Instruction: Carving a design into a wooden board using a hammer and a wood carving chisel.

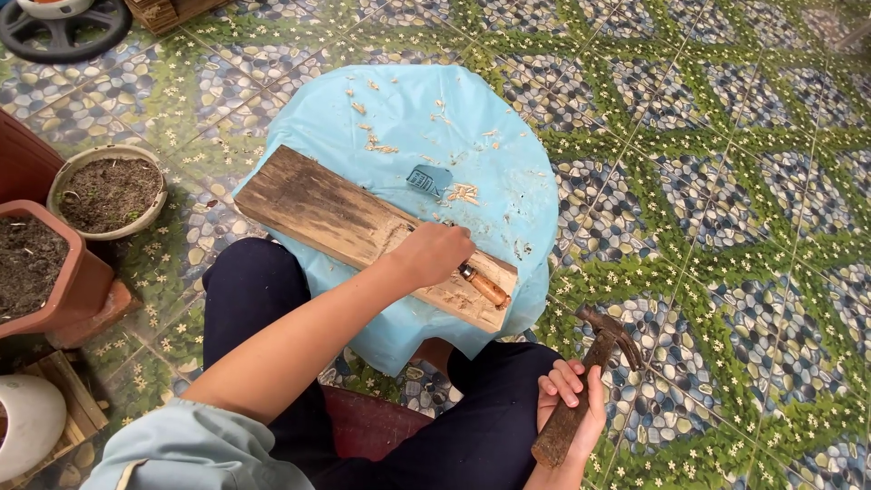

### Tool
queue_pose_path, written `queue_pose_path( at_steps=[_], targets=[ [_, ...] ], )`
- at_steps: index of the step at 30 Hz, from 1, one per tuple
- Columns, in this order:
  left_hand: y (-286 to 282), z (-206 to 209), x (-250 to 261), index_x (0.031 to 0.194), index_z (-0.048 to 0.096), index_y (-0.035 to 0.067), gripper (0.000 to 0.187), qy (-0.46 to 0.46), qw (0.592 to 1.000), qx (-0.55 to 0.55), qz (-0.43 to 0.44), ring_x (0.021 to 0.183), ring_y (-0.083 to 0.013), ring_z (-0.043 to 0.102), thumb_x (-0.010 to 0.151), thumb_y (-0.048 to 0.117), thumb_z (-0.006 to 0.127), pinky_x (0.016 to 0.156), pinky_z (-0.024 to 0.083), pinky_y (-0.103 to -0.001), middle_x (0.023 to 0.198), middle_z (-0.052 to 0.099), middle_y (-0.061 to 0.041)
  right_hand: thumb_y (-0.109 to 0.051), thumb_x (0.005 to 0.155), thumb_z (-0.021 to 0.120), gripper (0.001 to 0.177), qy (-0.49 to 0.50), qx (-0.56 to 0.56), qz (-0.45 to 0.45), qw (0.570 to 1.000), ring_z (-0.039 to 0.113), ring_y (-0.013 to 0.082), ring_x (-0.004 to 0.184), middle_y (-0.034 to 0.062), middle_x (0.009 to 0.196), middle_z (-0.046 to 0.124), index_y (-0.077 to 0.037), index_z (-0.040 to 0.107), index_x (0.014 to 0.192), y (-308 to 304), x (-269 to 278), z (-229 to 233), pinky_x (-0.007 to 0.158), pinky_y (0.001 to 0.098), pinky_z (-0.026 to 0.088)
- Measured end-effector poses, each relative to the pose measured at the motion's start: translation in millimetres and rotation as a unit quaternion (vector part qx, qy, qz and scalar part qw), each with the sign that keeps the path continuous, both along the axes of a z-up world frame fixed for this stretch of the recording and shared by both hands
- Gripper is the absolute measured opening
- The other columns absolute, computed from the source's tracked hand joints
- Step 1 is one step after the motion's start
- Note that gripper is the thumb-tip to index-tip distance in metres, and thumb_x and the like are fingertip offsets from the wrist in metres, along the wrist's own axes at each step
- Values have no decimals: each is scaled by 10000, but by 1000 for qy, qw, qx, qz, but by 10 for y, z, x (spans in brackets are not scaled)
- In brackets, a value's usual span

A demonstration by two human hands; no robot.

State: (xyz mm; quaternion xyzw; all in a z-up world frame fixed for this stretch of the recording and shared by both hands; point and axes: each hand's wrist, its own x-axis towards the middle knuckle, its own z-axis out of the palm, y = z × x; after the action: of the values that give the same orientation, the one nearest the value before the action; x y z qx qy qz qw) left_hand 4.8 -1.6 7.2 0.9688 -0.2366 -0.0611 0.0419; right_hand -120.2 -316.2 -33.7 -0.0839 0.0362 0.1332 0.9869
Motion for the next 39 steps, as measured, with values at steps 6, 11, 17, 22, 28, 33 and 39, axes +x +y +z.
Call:
queue_pose_path(
  at_steps=[6, 11, 17, 22, 28, 33, 39],
  targets=[
    [-10, -80, -54, 1059, 678, 98, 226, -51, 997, 51, -21, 517, -215, 622, 869, -25, 666, 416, 459, -360, 1038, 631, -78, -276, 1118, 557, 214, 18, -5, -7, 1000, 451, 57, 558, -35, 778, 466, -95, 523, 1010, -16, 30, -65, 669, 279, 433],
    [-39, -64, -182, 951, 623, 91, 187, -143, 988, 57, -13, 416, -159, 506, 834, -49, 669, 363, 367, -344, 817, 595, -43, -264, 1105, 568, 203, 24, -16, -10, 1000, 442, 50, 549, -40, 770, 463, -99, 513, 999, -41, 40, -107, 667, 274, 434],
    [25, 159, -52, 894, 630, 112, 123, -178, 964, -145, 132, 462, -231, 549, 924, 198, 712, 381, 397, -361, 738, 606, -26, -263, 1107, 567, 210, 27, -17, -11, 999, 433, 47, 550, -43, 770, 455, -91, 527, 992, -6, 46, -53, 658, 269, 423],
    [196, 470, -218, 1449, 511, 206, 626, -93, 937, -318, 112, 809, -315, 726, 889, -63, 588, 437, 512, -468, 1225, 702, -88, -262, 1122, 546, 209, 24, 1, -7, 1000, 452, 72, 567, -23, 781, 469, -84, 519, 1017, -5, 41, -53, 673, 291, 431],
    [350, 655, -676, 1246, 695, 147, 469, 24, 861, -467, 201, 671, -193, 582, 843, -19, 519, 536, 437, -364, 990, 797, -15, -252, 1120, 553, 204, 25, 9, -2, 1000, 455, 83, 574, -8, 790, 474, -74, 520, 1027, -12, 23, -46, 681, 301, 436],
    [459, 635, -1326, 1075, 727, 2, 348, 134, 492, -836, 201, 449, -64, 223, 1090, 257, 490, 474, 220, -257, 639, 617, -99, -252, 1127, 537, 209, 23, 5, -6, 1000, 453, 86, 585, -6, 800, 468, -69, 516, 1028, -31, 17, -44, 683, 304, 429],
    [528, 144, -1627, 1004, 701, 43, 300, 97, 452, -875, 145, 473, -85, 326, 1097, 230, 486, 557, 410, -226, 498, 217, 59, -242, 1122, 555, 203, 29, -12, -11, 999, 456, 83, 583, -5, 801, 470, -66, 517, 1028, -11, 3, -24, 689, 299, 435]
  ],
)
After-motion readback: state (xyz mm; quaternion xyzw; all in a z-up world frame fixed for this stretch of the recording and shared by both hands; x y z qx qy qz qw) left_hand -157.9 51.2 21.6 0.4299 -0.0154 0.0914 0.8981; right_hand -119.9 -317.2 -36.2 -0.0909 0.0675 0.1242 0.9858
